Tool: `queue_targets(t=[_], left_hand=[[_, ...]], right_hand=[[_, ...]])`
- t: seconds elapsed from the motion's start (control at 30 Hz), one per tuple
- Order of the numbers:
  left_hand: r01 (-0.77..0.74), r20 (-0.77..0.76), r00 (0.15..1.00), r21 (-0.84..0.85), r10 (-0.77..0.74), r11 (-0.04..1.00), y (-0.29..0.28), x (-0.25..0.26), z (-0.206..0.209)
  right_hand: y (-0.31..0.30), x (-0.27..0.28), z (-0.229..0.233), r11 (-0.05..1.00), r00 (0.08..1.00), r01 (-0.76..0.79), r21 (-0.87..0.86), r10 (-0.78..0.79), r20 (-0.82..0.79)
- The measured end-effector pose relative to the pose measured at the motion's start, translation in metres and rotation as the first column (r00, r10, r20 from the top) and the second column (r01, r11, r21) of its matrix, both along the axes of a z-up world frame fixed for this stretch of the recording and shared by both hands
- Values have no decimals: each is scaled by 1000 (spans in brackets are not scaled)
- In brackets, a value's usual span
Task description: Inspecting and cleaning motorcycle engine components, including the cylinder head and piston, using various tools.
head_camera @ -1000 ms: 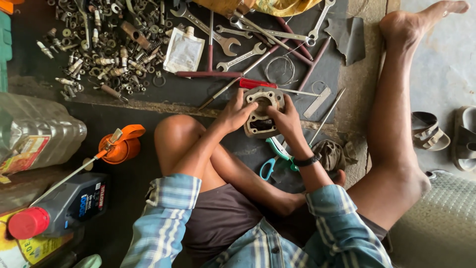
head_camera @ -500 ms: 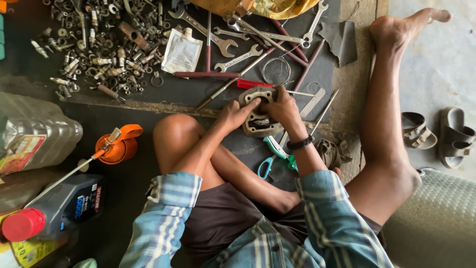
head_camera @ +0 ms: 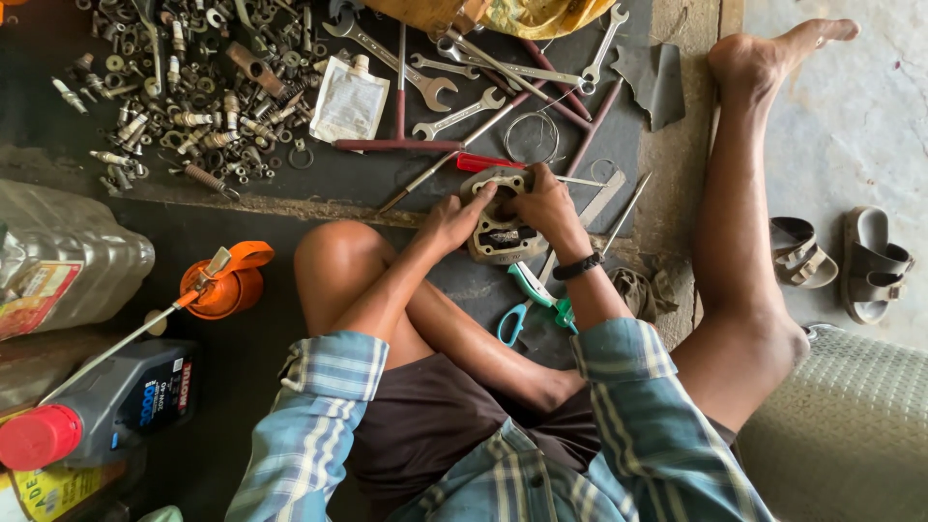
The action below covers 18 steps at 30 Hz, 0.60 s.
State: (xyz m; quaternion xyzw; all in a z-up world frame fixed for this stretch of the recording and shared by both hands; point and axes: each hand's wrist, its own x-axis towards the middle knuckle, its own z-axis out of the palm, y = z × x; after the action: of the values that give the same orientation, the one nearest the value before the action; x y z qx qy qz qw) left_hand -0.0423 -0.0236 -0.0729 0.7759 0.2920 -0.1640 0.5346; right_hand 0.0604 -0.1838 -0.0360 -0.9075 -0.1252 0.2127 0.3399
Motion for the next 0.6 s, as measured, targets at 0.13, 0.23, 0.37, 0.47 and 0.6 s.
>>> queue_targets(t=[0.13, 0.23, 0.37, 0.47, 0.6], left_hand=[[-17, 17, 1000, -6, 17, 1000, -1, -1, -4], [-38, 15, 999, 5, 37, 999, -1, 2, -4], [-34, 44, 998, -4, 34, 999, -1, 2, -8], [-46, 51, 998, -5, 46, 999, -3, 1, -3], [-72, 79, 994, -8, 72, 997, -3, 0, -9]], right_hand=[[3, -4, 8, 1000, 1000, 5, -13, -5, -10], [0, 2, -7, 1000, 1000, 1, -2, -1, 15], [-1, 5, -18, 999, 995, -35, 16, 34, 95], [0, 5, -34, 999, 987, -37, 14, 34, 154], [1, 5, -50, 1000, 977, -24, 4, 22, 211]])
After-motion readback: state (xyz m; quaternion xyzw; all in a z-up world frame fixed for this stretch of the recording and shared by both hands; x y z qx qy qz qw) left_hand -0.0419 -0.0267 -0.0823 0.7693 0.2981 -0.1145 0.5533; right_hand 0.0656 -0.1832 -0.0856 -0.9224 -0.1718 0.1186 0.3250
